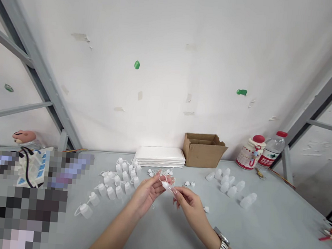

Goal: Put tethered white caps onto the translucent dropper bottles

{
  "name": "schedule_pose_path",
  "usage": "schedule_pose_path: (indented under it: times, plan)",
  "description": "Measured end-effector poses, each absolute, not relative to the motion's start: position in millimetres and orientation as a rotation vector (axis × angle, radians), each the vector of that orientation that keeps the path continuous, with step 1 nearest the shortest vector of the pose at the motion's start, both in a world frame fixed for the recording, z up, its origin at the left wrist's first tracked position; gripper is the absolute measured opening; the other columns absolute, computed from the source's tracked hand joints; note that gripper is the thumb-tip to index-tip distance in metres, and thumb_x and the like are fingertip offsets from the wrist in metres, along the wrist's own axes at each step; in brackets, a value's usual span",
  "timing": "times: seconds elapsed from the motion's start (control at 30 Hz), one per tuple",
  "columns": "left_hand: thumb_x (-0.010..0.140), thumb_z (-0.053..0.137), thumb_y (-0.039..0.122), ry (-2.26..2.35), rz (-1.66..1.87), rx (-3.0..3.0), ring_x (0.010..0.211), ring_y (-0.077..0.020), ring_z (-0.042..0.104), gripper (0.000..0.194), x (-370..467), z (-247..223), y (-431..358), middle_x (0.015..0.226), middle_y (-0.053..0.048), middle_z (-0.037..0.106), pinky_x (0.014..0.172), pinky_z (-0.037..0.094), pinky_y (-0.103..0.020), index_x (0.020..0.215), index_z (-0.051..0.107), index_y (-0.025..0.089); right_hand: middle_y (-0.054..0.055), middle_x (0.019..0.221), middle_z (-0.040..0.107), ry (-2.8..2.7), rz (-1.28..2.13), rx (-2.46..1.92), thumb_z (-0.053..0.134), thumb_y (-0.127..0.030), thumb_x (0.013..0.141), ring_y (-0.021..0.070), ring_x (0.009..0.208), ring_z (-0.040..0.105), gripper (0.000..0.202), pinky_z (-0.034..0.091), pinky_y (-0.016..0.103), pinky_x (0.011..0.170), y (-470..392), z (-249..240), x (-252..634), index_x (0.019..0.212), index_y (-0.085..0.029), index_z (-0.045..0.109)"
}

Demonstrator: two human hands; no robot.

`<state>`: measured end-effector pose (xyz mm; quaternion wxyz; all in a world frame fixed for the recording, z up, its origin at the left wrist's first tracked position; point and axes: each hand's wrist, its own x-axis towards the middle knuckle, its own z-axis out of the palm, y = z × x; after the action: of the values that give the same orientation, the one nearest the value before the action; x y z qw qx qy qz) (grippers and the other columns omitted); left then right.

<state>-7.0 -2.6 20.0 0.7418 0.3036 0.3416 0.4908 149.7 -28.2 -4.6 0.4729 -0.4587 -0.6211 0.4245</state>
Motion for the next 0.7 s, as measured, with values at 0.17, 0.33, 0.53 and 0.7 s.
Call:
schedule_pose_path:
  times: [0.17, 0.33, 0.53, 0.7]
  plan:
    - [0.077, 0.060, 0.037, 0.743, 1.093, 0.695, 0.083, -0.0193, 0.066, 0.027, -6.8, 19.0, -3.4, 0.083, -0.010, 0.072, 0.086, 0.044, -0.030, 0.078, 0.069, 0.011, 0.001, 0.064, 0.054, -1.543, 1.001, -1.141, 0.049, -0.049, 0.082, 0.0136, 0.057, 0.049, 0.036, 0.042, 0.025, 0.057, -27.8, -6.5, 149.8, 0.073, -0.018, 0.065]
    - [0.074, 0.062, 0.042, 0.763, 1.108, 0.763, 0.085, -0.0208, 0.066, 0.032, -6.1, 18.3, -4.3, 0.087, -0.011, 0.072, 0.087, 0.043, -0.031, 0.079, 0.069, 0.011, 0.000, 0.062, 0.054, -1.551, 0.981, -1.149, 0.049, -0.050, 0.082, 0.0138, 0.056, 0.050, 0.037, 0.042, 0.025, 0.056, -26.8, -7.3, 149.4, 0.074, -0.018, 0.066]
    - [0.073, 0.062, 0.041, 0.765, 1.149, 0.785, 0.092, -0.0228, 0.065, 0.031, -4.2, 16.4, -4.1, 0.090, -0.012, 0.072, 0.090, 0.041, -0.033, 0.080, 0.069, 0.012, 0.000, 0.062, 0.054, -1.558, 0.937, -1.164, 0.048, -0.049, 0.082, 0.0142, 0.057, 0.051, 0.037, 0.043, 0.025, 0.056, -26.7, -8.5, 149.2, 0.071, -0.019, 0.066]
    - [0.078, 0.060, 0.035, 0.749, 1.136, 0.676, 0.083, -0.0189, 0.066, 0.025, -3.9, 15.0, -3.8, 0.087, -0.010, 0.073, 0.086, 0.045, -0.030, 0.079, 0.069, 0.012, 0.000, 0.062, 0.054, -1.568, 0.932, -1.164, 0.049, -0.046, 0.083, 0.0140, 0.058, 0.051, 0.034, 0.042, 0.025, 0.058, -27.8, -6.1, 149.7, 0.073, -0.019, 0.066]
